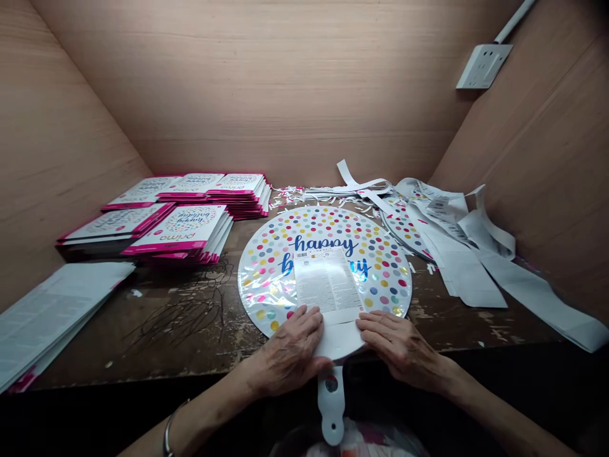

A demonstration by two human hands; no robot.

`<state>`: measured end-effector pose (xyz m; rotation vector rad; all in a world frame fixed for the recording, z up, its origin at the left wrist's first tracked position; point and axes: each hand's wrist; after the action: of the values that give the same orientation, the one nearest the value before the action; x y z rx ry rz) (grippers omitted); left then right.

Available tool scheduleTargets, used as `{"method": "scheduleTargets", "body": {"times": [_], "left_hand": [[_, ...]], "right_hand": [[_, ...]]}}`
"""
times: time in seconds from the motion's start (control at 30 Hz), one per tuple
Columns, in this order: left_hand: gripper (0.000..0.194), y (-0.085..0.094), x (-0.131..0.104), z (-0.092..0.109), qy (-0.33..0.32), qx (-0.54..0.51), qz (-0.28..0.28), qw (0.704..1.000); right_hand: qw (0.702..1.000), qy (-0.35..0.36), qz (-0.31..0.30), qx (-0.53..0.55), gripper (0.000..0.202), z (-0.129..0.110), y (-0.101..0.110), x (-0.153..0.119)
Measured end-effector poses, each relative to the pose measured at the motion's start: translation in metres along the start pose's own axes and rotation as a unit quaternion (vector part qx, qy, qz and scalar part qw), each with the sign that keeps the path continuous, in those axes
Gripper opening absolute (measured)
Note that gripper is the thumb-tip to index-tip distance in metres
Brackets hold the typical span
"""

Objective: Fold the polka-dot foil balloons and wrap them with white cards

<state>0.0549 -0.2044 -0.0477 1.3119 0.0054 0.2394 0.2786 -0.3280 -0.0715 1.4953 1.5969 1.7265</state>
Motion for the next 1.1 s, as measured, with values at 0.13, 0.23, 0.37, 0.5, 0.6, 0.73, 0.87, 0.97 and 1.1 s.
{"method": "scheduleTargets", "body": {"times": [0.13,0.23,0.37,0.5,0.6,0.73,0.87,0.97,1.1], "left_hand": [[0.022,-0.003,0.002,-0.004,-0.028,0.002,0.070,0.997],[0.028,-0.009,0.005,-0.004,-0.005,0.003,0.123,0.992],[0.031,-0.019,0.011,-0.007,0.067,0.072,0.143,0.985],[0.022,-0.024,0.019,-0.006,0.114,0.183,0.093,0.972],[0.019,-0.022,0.019,-0.001,0.108,0.182,0.057,0.976],[0.030,-0.024,-0.001,0.016,0.053,0.179,0.082,0.979],[0.037,-0.040,-0.030,0.035,0.012,0.210,0.127,0.969],[0.032,-0.052,-0.043,0.040,-0.022,0.248,0.147,0.957],[0.026,-0.047,-0.045,0.038,-0.019,0.266,0.153,0.952]], "right_hand": [[0.996,-0.075,0.038,-0.019,0.029,-0.001,-0.005,0.008],[0.992,-0.106,0.045,-0.054,0.030,0.000,-0.008,0.013],[0.980,-0.165,0.017,-0.110,0.029,0.001,-0.015,0.022],[0.950,-0.248,-0.017,-0.189,0.017,0.002,-0.025,0.038],[0.942,-0.253,-0.016,-0.219,0.009,0.003,-0.028,0.044],[0.970,-0.186,-0.006,-0.154,0.016,-0.009,-0.027,0.033],[0.990,-0.072,0.080,-0.091,0.025,-0.033,-0.032,0.013],[0.983,-0.006,0.156,-0.099,0.029,-0.043,-0.039,0.007],[0.977,0.038,0.178,-0.107,0.029,-0.039,-0.046,0.013]]}}
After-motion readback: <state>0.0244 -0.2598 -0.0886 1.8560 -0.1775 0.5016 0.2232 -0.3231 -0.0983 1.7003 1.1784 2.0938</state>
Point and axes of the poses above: each hand's wrist, its own x-axis towards the middle knuckle, its own y-axis out of the back of the hand, z = x × y
